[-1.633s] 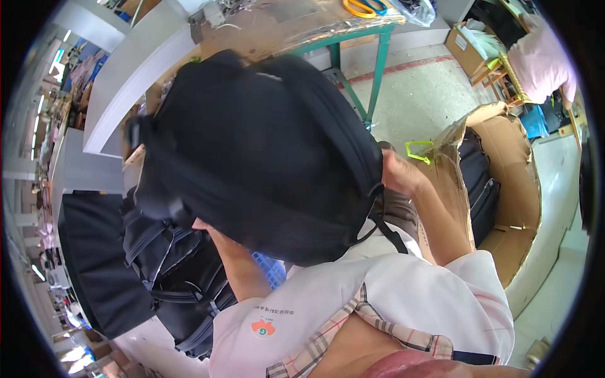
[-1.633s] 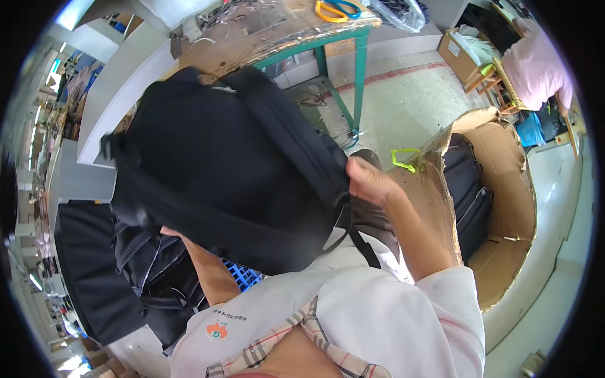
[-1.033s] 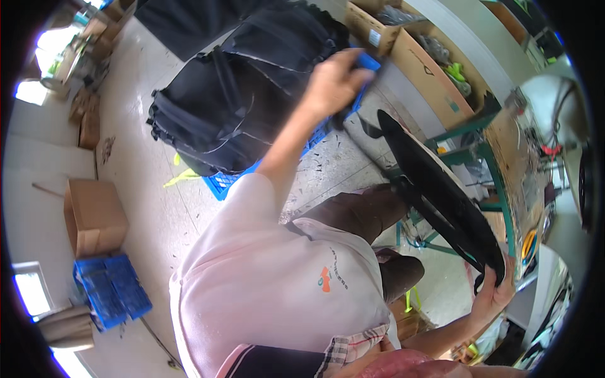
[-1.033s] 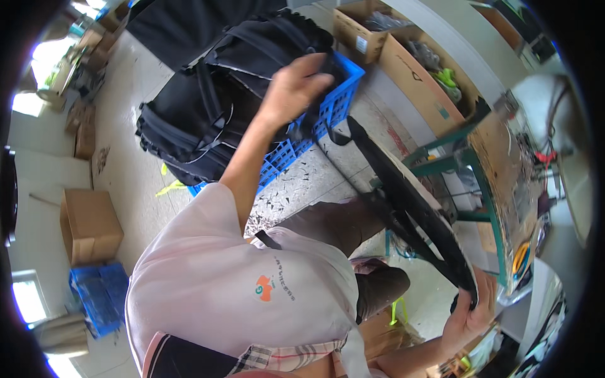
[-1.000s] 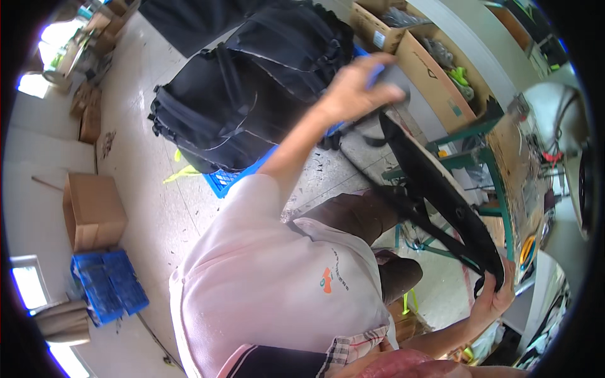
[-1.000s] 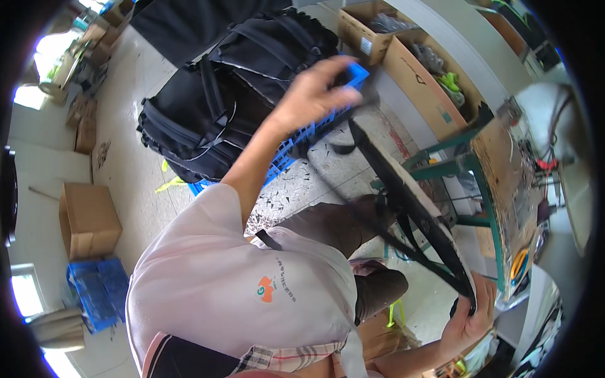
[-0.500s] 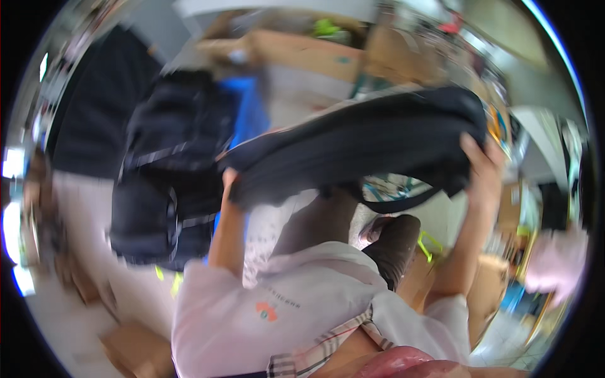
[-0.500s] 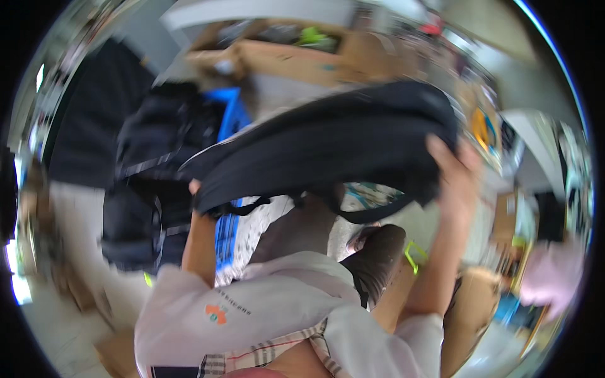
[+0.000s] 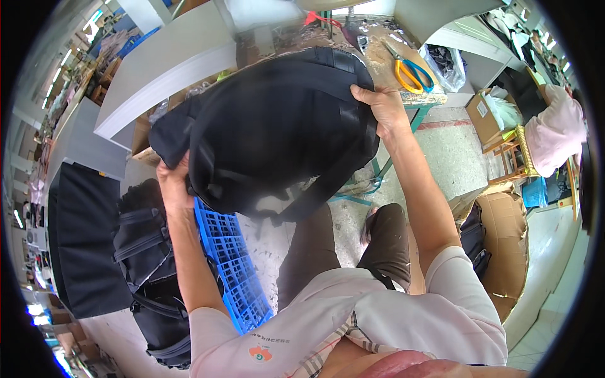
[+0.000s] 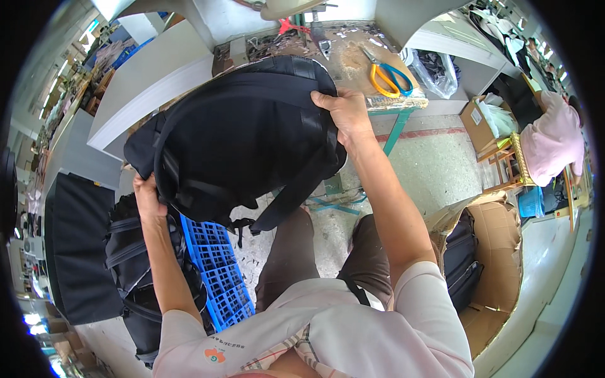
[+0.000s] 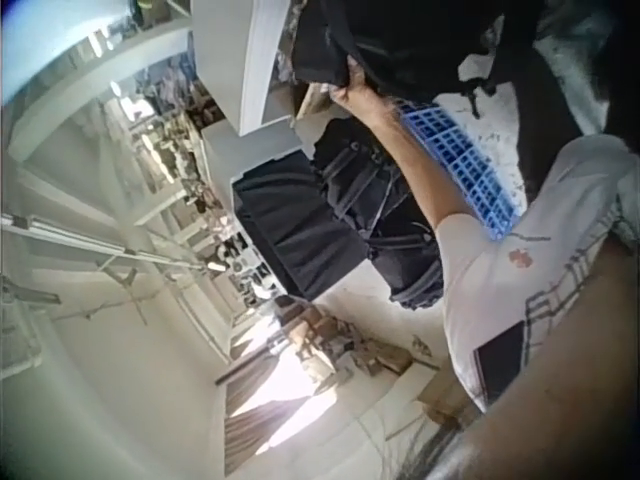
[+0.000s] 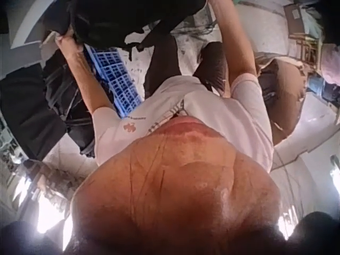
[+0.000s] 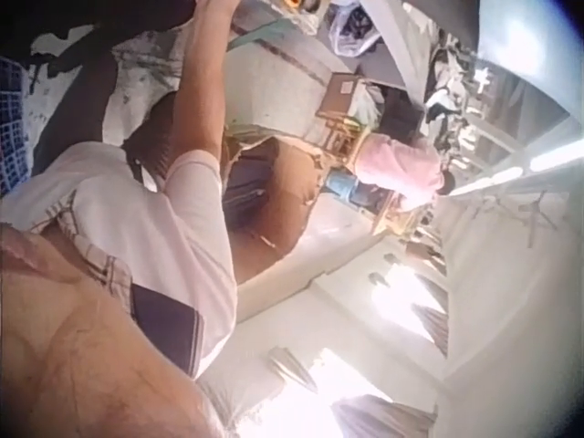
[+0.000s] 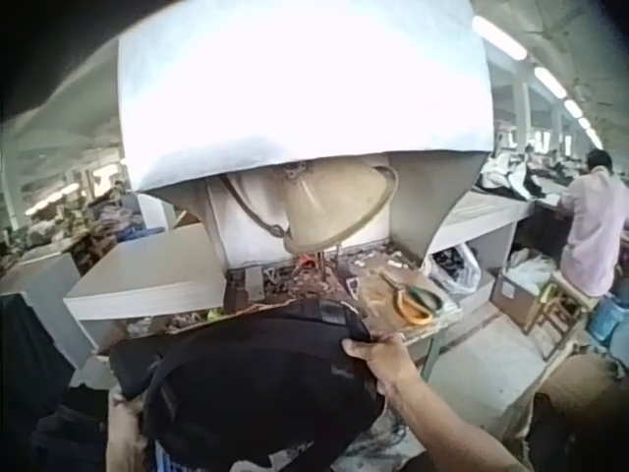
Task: Inspecting and sorting various backpack parts and interior liners in a manufacturing setting.
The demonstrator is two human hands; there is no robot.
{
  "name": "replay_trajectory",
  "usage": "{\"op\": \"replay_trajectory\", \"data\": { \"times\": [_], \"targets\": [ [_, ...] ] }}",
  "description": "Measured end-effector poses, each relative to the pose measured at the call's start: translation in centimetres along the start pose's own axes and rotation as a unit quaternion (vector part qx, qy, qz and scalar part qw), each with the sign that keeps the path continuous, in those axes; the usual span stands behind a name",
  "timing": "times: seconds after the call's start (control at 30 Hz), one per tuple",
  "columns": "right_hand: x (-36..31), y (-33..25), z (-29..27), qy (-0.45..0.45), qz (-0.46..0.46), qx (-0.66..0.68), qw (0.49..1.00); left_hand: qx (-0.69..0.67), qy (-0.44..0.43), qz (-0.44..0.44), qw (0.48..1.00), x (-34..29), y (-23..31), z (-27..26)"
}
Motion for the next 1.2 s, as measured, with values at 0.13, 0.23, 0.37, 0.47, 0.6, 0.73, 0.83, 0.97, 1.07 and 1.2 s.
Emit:
{"op": "replay_trajectory", "data": {
  "times": [0.13, 0.23, 0.37, 0.47, 0.6, 0.73, 0.83, 0.97, 1.07, 1.2],
  "targets": [
    [0.8, 0.6, -0.8, 0.018, 0.030, 0.060, 0.998, 0.026, -0.035, -0.007, 0.999, 4.8, 0.4, 0.5],
    [1.2, 0.8, -1.0, 0.007, 0.021, 0.081, 0.997, 0.032, -0.009, -0.030, 0.999, 7.8, 0.0, 0.2],
    [1.9, 1.2, -1.4, 0.021, 0.048, 0.096, 0.994, 0.024, -0.057, -0.019, 0.998, 10.2, 0.3, 0.8],
    [2.2, 1.5, -1.5, 0.019, 0.075, 0.100, 0.992, 0.060, -0.056, -0.027, 0.996, 11.2, 0.7, 1.2],
    [2.1, 1.9, -1.5, 0.009, 0.112, 0.128, 0.985, 0.045, -0.093, -0.034, 0.994, 11.8, 1.4, 1.8],
    [2.3, 2.0, -1.7, -0.024, 0.077, 0.153, 0.985, 0.013, -0.126, -0.036, 0.991, 12.2, 1.5, 2.8],
    [1.9, 2.3, -2.8, -0.002, 0.088, 0.127, 0.988, 0.036, -0.123, -0.029, 0.991, 11.7, 1.5, 3.8],
    [-1.1, 0.7, -4.8, 0.051, 0.084, 0.046, 0.994, 0.166, -0.161, -0.059, 0.971, 8.0, 1.7, 5.5],
    [-3.2, -3.1, -3.6, -0.036, 0.042, -0.071, 0.996, 0.276, -0.207, 0.037, 0.938, 4.3, 4.7, 6.8],
    [-4.1, -5.3, 4.5, -0.272, -0.105, -0.391, 0.873, 0.321, -0.371, 0.211, 0.846, -0.5, 3.7, 12.0]
  ]
}}
Point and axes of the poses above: each hand's wrist, its own x-axis towards the middle knuckle, its own z-axis out of the palm, y = z × x, the point moved 4 cm from there along x, towards the middle knuckle, and after that the axes turned 3 degrees about z, right-handed, at the moved point
